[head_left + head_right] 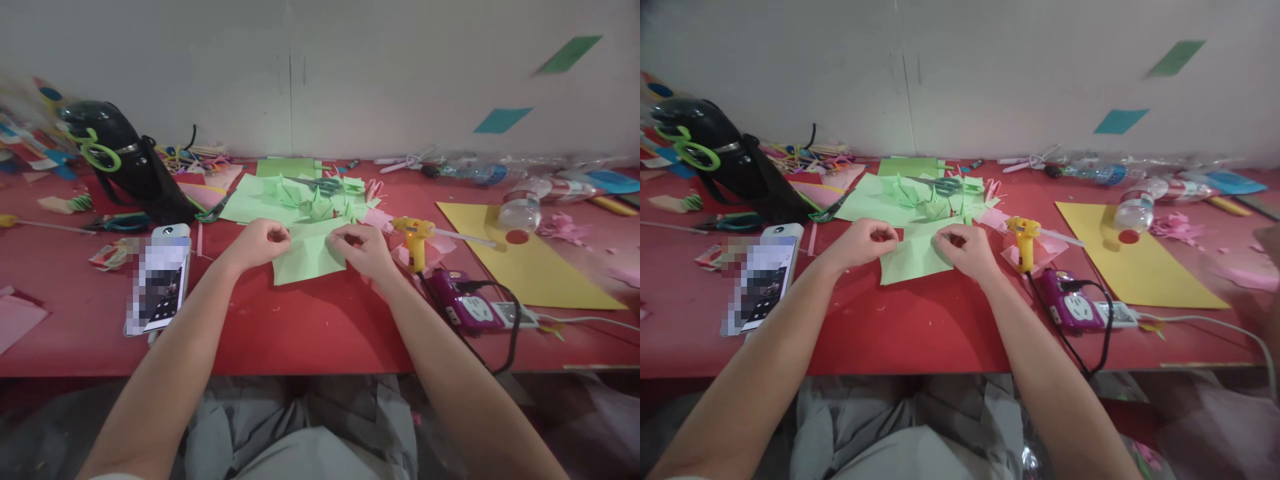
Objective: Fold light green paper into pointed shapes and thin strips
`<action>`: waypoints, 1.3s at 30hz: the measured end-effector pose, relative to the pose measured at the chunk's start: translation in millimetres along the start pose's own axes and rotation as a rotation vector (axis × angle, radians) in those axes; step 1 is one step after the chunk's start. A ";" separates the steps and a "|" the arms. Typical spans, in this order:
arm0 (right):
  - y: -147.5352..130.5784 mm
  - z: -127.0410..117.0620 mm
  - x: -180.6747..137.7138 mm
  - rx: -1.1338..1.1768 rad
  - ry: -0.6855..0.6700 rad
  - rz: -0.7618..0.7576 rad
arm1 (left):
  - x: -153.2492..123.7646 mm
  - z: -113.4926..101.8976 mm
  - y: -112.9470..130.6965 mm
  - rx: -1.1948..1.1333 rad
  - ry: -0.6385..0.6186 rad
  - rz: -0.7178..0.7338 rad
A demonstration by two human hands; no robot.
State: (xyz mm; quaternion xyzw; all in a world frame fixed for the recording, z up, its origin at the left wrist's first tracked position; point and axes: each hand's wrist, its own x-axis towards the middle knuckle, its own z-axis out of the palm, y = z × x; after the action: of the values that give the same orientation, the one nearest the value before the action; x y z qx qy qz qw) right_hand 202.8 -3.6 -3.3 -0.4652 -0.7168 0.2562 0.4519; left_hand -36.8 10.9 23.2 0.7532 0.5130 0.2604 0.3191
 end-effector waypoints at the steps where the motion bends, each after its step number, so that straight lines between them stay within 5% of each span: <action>1: 1.0 -1.1 0.2 0.003 0.021 0.001 | -0.3 -0.8 0.0 -0.008 -0.006 -0.004; 8: -0.5 -7.2 2.4 -0.009 0.063 -0.016 | -0.8 -5.6 -6.4 0.067 0.023 -0.046; 13: 2.7 -19.7 7.1 0.030 0.279 0.019 | 0.1 -12.0 -17.1 0.156 0.108 -0.069; 17: 9.6 -18.2 9.9 0.299 0.387 0.141 | 0.4 -6.6 -11.2 -0.060 0.144 -0.059; 23: 7.2 0.8 7.6 0.666 0.181 0.297 | 1.5 15.5 12.7 -0.794 -0.080 -0.180; 26: 3.1 7.9 4.1 0.675 0.054 0.367 | 4.9 23.8 16.5 -0.969 -0.011 -0.119; 31: 0.7 15.6 -1.7 0.493 -0.058 0.318 | 9.4 28.0 8.4 -0.889 0.240 -0.146; 36: -6.8 18.2 -7.0 0.103 0.089 -0.014 | 7.1 28.2 4.3 -0.695 0.297 -0.062; 39: -12.5 20.4 -9.8 0.111 0.025 0.002 | 4.4 30.1 8.3 -0.590 0.260 -0.001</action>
State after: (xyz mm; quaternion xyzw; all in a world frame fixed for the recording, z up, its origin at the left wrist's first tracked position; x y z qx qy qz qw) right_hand 180.9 -16.8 -6.9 -0.4431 -0.6954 0.2901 0.4857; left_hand -8.6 6.4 9.8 0.5883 0.4523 0.4918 0.4555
